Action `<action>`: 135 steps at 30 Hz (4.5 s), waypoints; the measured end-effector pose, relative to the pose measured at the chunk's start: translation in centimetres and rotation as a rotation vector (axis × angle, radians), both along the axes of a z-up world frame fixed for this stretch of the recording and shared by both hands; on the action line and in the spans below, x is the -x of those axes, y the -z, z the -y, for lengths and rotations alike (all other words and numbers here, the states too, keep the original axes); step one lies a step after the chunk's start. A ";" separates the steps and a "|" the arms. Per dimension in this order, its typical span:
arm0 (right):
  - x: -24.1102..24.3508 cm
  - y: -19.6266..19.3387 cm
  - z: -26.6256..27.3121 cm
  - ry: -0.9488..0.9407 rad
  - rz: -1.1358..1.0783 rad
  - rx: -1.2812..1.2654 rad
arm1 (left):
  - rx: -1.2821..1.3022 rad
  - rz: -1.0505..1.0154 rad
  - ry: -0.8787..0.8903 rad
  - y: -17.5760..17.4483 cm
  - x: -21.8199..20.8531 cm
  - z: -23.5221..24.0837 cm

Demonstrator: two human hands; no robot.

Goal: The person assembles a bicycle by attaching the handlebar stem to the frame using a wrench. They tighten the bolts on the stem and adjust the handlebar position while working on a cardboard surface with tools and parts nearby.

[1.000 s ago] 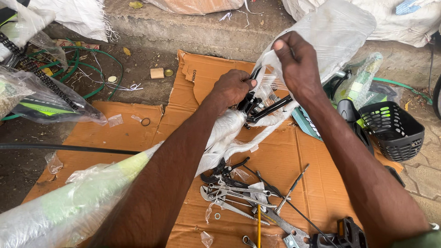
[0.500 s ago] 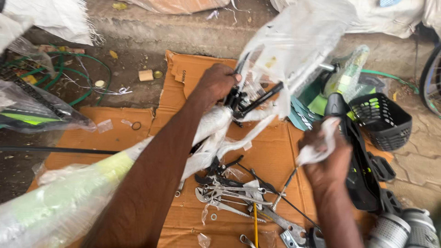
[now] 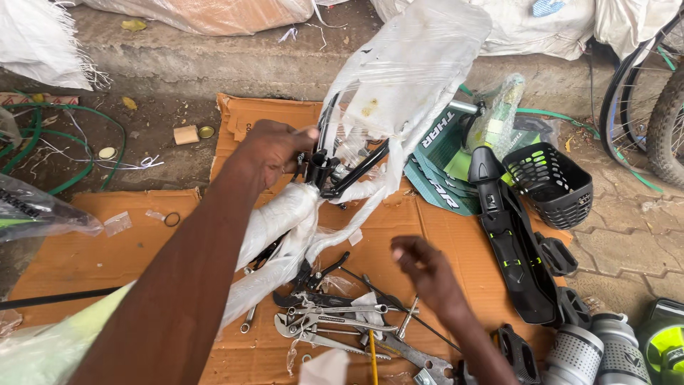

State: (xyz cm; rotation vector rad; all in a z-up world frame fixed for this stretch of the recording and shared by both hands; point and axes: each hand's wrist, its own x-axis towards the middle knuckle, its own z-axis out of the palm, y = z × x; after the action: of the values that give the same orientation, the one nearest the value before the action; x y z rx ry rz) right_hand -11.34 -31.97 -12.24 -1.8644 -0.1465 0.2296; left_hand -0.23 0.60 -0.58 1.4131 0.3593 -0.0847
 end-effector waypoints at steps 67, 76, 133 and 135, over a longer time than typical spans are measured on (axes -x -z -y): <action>-12.4 -26.5 0.3 0.564 1.897 0.455 | -0.058 0.210 0.105 -4.4 1.1 3.4; -11.9 -19.8 -9.7 0.233 1.657 0.405 | 0.322 0.512 0.158 -5.0 1.5 3.9; -14.7 -31.2 -7.7 -0.320 0.080 -0.918 | 0.677 0.328 0.073 -4.7 1.6 2.4; -14.7 -30.0 -7.4 -0.373 0.031 -0.988 | 0.744 0.392 0.125 -5.2 2.0 2.2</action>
State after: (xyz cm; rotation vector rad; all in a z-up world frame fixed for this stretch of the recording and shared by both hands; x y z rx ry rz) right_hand 3.34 -24.61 17.76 -0.8464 -0.5278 0.3103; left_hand -2.24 -1.58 4.66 0.6862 -0.0919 -0.0346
